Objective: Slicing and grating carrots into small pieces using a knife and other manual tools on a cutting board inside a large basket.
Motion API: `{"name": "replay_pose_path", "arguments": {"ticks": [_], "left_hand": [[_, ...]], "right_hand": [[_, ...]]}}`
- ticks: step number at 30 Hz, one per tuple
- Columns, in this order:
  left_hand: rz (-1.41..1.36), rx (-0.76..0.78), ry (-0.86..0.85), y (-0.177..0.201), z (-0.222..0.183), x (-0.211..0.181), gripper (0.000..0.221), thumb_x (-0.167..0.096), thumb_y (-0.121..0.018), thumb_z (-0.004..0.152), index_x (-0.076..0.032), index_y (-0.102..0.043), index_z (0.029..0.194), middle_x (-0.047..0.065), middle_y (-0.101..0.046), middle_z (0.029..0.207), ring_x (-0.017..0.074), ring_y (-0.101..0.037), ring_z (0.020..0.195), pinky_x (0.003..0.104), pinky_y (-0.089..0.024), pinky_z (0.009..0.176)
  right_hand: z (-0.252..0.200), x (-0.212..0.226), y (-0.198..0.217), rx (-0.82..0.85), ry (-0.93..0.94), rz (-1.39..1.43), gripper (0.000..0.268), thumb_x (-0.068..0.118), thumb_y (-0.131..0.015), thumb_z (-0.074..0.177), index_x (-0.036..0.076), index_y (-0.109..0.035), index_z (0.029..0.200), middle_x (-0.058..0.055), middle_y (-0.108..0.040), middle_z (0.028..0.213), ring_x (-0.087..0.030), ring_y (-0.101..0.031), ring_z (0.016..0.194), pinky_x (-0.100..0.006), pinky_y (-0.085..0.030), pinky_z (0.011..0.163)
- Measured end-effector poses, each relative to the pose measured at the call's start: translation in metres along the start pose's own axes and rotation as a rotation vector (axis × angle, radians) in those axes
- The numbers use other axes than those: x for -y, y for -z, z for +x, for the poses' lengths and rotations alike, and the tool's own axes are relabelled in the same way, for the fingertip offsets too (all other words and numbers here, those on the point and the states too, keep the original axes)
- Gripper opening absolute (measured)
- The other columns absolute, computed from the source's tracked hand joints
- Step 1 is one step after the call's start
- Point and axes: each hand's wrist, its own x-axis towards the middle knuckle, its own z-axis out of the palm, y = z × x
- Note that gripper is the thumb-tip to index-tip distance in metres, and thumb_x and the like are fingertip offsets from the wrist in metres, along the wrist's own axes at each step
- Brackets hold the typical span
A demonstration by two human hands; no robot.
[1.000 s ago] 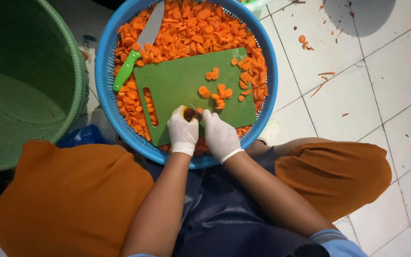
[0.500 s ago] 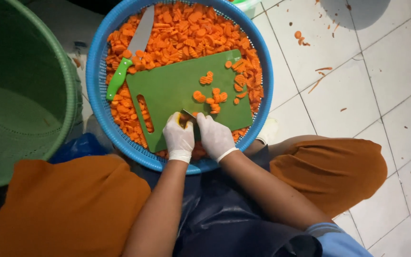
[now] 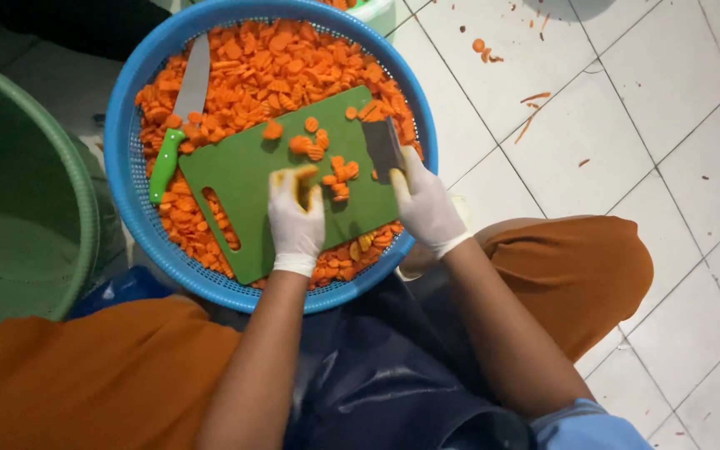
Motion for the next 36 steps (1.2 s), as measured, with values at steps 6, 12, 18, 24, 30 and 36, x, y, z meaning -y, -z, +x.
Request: {"name": "replay_pose_path", "arguments": {"ticks": [6,12,18,24,30,36], "left_hand": [[0.31,0.285,-0.092,-0.014,-0.011,-0.007,0.052,-0.011,-0.082,0.07,-0.017,-0.059,0.116,0.007,-0.05,0.113,0.0346,-0.058,0.109,0.043,-0.052,0.093],[0.466,0.365,-0.089,-0.03,-0.012,0.012,0.041,-0.012,-0.077,0.07,-0.018,-0.057,0.105,0.002,-0.05,0.106,0.0305,-0.057,0.101,0.045,-0.054,0.087],[0.293,0.224,0.209,-0.01,-0.027,0.046,0.025,-0.032,-0.083,0.072,-0.024,-0.063,0.086,0.001,-0.06,0.083,0.0283,-0.068,0.08,0.04,-0.057,0.075],[0.228,0.094,0.259,0.01,-0.023,0.026,0.039,-0.023,-0.086,0.07,-0.017,-0.066,0.103,0.011,-0.062,0.09,0.0346,-0.069,0.081,0.043,-0.058,0.075],[-0.212,0.117,0.529,0.009,-0.027,0.058,0.027,-0.003,-0.069,0.086,-0.003,-0.065,0.113,0.02,-0.067,0.094,0.0269,-0.074,0.074,0.03,-0.065,0.059],[-0.249,0.147,0.519,0.006,-0.024,0.059,0.039,-0.001,-0.079,0.077,-0.003,-0.066,0.114,0.02,-0.064,0.096,0.0245,-0.074,0.077,0.028,-0.065,0.063]], "right_hand": [[-0.002,-0.002,-0.003,0.023,-0.068,-0.037,0.032,0.028,-0.044,0.101,0.022,-0.047,0.132,-0.021,-0.069,0.108,-0.045,-0.064,0.104,-0.056,-0.052,0.091],[-0.002,-0.017,-0.016,0.063,-0.063,-0.093,0.032,0.03,-0.046,0.1,0.02,-0.046,0.131,-0.023,-0.069,0.104,-0.044,-0.065,0.102,-0.056,-0.053,0.088],[-0.008,-0.02,-0.034,0.182,0.009,-0.204,0.031,0.028,-0.043,0.1,0.015,-0.047,0.128,-0.026,-0.068,0.104,-0.047,-0.066,0.099,-0.057,-0.053,0.09],[-0.015,-0.052,-0.102,0.241,0.037,-0.297,0.033,0.027,-0.04,0.099,0.015,-0.045,0.13,-0.022,-0.068,0.099,-0.042,-0.069,0.095,-0.054,-0.055,0.087],[-0.018,-0.062,-0.124,0.156,0.138,-0.437,0.034,0.024,-0.039,0.098,0.017,-0.043,0.131,-0.015,-0.061,0.094,-0.04,-0.071,0.083,-0.05,-0.059,0.074],[-0.014,-0.063,-0.129,0.179,0.141,-0.445,0.03,0.024,-0.038,0.097,0.019,-0.042,0.127,-0.011,-0.059,0.09,-0.038,-0.071,0.078,-0.049,-0.059,0.069]]}}
